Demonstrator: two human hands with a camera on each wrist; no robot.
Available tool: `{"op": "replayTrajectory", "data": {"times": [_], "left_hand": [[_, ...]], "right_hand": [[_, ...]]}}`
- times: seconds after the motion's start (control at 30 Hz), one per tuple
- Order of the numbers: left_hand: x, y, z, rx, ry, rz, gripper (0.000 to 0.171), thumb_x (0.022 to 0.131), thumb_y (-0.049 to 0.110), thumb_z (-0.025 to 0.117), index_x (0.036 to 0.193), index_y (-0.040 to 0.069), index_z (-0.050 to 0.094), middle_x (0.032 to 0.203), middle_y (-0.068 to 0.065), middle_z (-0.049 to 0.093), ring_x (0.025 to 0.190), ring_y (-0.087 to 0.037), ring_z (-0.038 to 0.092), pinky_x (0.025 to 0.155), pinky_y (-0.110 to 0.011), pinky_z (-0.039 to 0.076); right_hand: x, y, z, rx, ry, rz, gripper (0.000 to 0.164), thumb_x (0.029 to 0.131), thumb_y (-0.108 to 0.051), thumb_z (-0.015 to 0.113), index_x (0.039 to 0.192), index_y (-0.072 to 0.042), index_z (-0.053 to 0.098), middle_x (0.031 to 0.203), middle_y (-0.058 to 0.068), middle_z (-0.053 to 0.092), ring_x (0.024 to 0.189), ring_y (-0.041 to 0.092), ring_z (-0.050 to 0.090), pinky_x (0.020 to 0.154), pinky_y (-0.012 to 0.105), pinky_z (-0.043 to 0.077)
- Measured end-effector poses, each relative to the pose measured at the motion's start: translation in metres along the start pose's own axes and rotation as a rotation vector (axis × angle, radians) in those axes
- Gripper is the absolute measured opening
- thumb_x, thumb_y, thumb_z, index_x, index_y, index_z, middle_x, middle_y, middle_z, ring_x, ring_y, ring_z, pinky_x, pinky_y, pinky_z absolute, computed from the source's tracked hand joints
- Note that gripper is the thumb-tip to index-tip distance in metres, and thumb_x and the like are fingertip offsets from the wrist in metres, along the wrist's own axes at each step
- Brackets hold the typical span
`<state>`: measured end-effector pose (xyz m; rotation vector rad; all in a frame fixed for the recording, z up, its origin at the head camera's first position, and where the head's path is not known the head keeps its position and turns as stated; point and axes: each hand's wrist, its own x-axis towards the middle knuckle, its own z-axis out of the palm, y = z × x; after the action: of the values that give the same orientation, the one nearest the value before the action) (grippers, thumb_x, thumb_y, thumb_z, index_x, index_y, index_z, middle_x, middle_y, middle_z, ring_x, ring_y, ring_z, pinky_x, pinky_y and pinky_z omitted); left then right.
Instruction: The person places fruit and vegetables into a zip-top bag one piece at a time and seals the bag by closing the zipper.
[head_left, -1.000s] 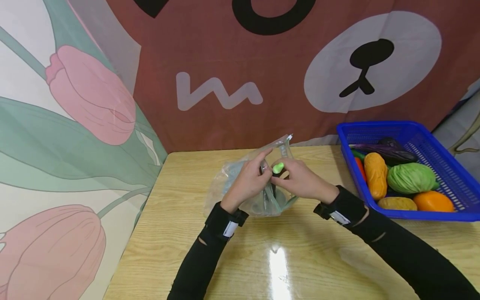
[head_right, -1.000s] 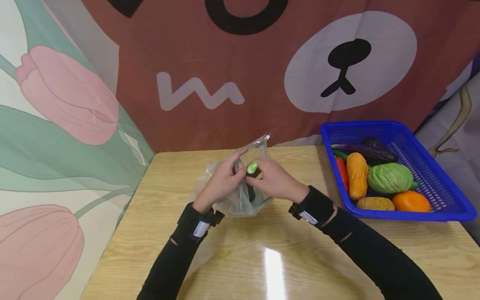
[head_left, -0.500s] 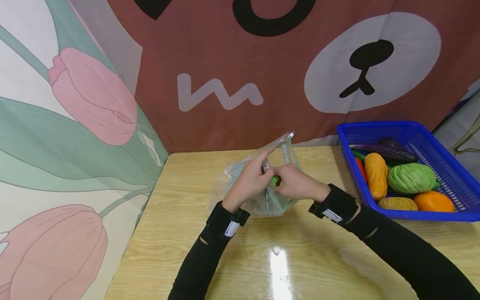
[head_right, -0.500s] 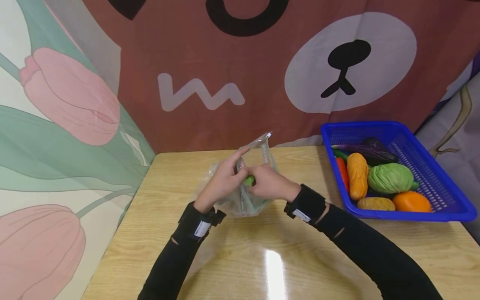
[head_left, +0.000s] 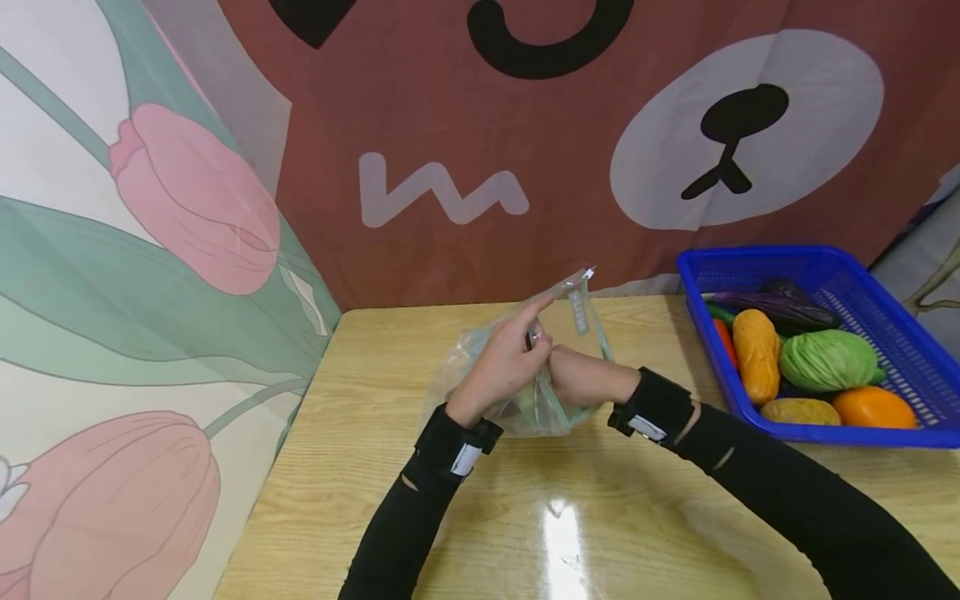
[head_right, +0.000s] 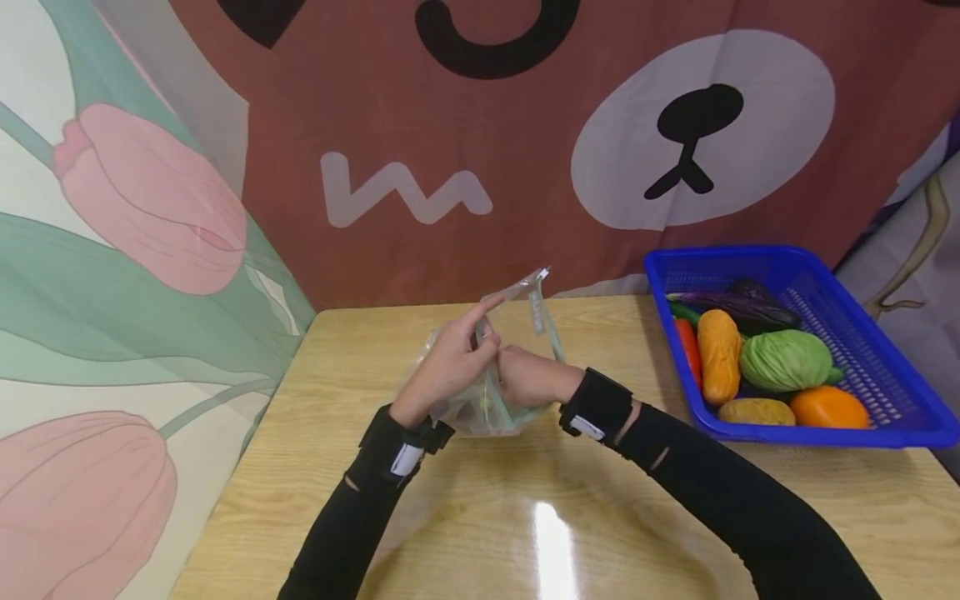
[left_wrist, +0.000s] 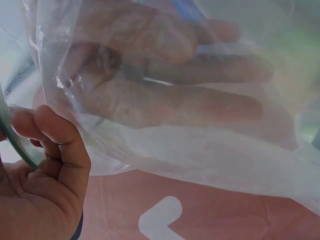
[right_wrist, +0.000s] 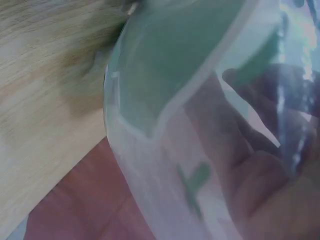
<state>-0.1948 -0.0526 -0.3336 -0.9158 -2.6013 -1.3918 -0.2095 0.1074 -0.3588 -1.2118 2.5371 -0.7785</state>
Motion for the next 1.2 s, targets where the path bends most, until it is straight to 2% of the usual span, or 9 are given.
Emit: {"op": "replayTrajectory", "data": {"times": [0.1, 0.2, 0.3, 0.37, 0.43, 0.5, 0.63, 0.77, 1.2], "left_hand": [[-0.001, -0.001, 0.0, -0.03, -0.006, -0.003, 0.051, 0.097, 0.012, 0.043, 0.147, 0.011, 0.034, 0.07, -0.001, 0.05, 0.047, -0.014, 0.037, 0.049, -0.026, 0.035], [-0.001, -0.002, -0.001, -0.048, -0.01, -0.019, 0.051, 0.098, 0.013, 0.042, 0.147, 0.012, 0.033, 0.073, -0.001, 0.052, 0.049, -0.015, 0.039, 0.05, -0.026, 0.034], [-0.002, -0.003, -0.001, -0.053, -0.013, -0.037, 0.05, 0.098, 0.013, 0.041, 0.147, 0.013, 0.033, 0.075, -0.001, 0.052, 0.05, -0.016, 0.039, 0.05, -0.026, 0.034], [-0.002, -0.003, -0.002, -0.053, -0.015, -0.043, 0.049, 0.099, 0.013, 0.041, 0.148, 0.014, 0.033, 0.077, 0.0, 0.053, 0.051, -0.017, 0.039, 0.051, -0.026, 0.034], [-0.002, -0.004, -0.002, -0.048, -0.016, -0.044, 0.049, 0.099, 0.013, 0.04, 0.148, 0.014, 0.033, 0.077, 0.0, 0.053, 0.052, -0.017, 0.04, 0.051, -0.027, 0.034], [-0.002, -0.004, -0.002, -0.044, -0.014, -0.043, 0.05, 0.099, 0.013, 0.041, 0.148, 0.013, 0.033, 0.078, 0.0, 0.054, 0.052, -0.017, 0.041, 0.051, -0.027, 0.035], [-0.002, -0.006, -0.002, -0.033, -0.009, -0.044, 0.05, 0.098, 0.012, 0.042, 0.147, 0.012, 0.034, 0.077, 0.001, 0.055, 0.052, -0.016, 0.043, 0.05, -0.027, 0.035], [-0.001, -0.006, -0.002, -0.012, 0.001, -0.048, 0.051, 0.096, 0.01, 0.044, 0.146, 0.009, 0.035, 0.077, 0.001, 0.055, 0.054, -0.014, 0.043, 0.052, -0.026, 0.037], [0.0, -0.01, 0.0, -0.006, 0.022, -0.065, 0.051, 0.095, 0.01, 0.045, 0.146, 0.009, 0.036, 0.071, -0.001, 0.05, 0.052, -0.013, 0.041, 0.053, -0.026, 0.036]], "right_hand": [[-0.001, 0.0, -0.003, 0.002, -0.013, 0.021, 0.007, 0.089, -0.001, 0.057, 0.095, -0.002, 0.061, 0.072, -0.002, 0.056, 0.062, 0.005, 0.049, 0.058, 0.023, 0.041], [-0.002, 0.0, -0.008, 0.015, -0.02, 0.047, 0.014, 0.089, 0.001, 0.054, 0.083, -0.008, 0.062, 0.066, -0.004, 0.051, 0.057, 0.007, 0.041, 0.057, 0.025, 0.037], [-0.005, 0.001, -0.013, 0.034, -0.014, 0.042, 0.019, 0.09, 0.001, 0.054, 0.084, -0.012, 0.066, 0.082, -0.001, 0.062, 0.069, 0.011, 0.055, 0.065, 0.026, 0.045], [-0.008, 0.002, -0.016, 0.064, -0.007, 0.033, 0.019, 0.09, 0.0, 0.055, 0.095, -0.012, 0.069, 0.102, 0.004, 0.066, 0.089, 0.017, 0.062, 0.075, 0.029, 0.05], [-0.011, 0.002, -0.018, 0.083, -0.001, 0.021, 0.022, 0.09, 0.001, 0.057, 0.106, -0.01, 0.068, 0.115, 0.008, 0.062, 0.105, 0.025, 0.06, 0.081, 0.03, 0.051], [-0.014, 0.002, -0.02, 0.098, 0.004, 0.011, 0.027, 0.089, 0.003, 0.058, 0.112, -0.007, 0.066, 0.118, 0.011, 0.061, 0.108, 0.029, 0.058, 0.081, 0.029, 0.051], [-0.019, 0.002, -0.023, 0.053, 0.041, -0.011, 0.028, 0.087, 0.001, 0.062, 0.113, -0.005, 0.067, 0.112, 0.01, 0.062, 0.104, 0.028, 0.06, 0.08, 0.03, 0.052], [-0.027, 0.001, -0.028, -0.02, 0.092, -0.009, 0.026, 0.085, -0.002, 0.066, 0.111, -0.008, 0.069, 0.108, 0.007, 0.064, 0.098, 0.023, 0.062, 0.08, 0.037, 0.05], [-0.062, 0.0, -0.062, -0.034, 0.299, 0.123, 0.022, 0.085, -0.006, 0.069, 0.107, -0.007, 0.07, 0.102, 0.004, 0.067, 0.089, 0.02, 0.064, 0.074, 0.037, 0.053]]}}
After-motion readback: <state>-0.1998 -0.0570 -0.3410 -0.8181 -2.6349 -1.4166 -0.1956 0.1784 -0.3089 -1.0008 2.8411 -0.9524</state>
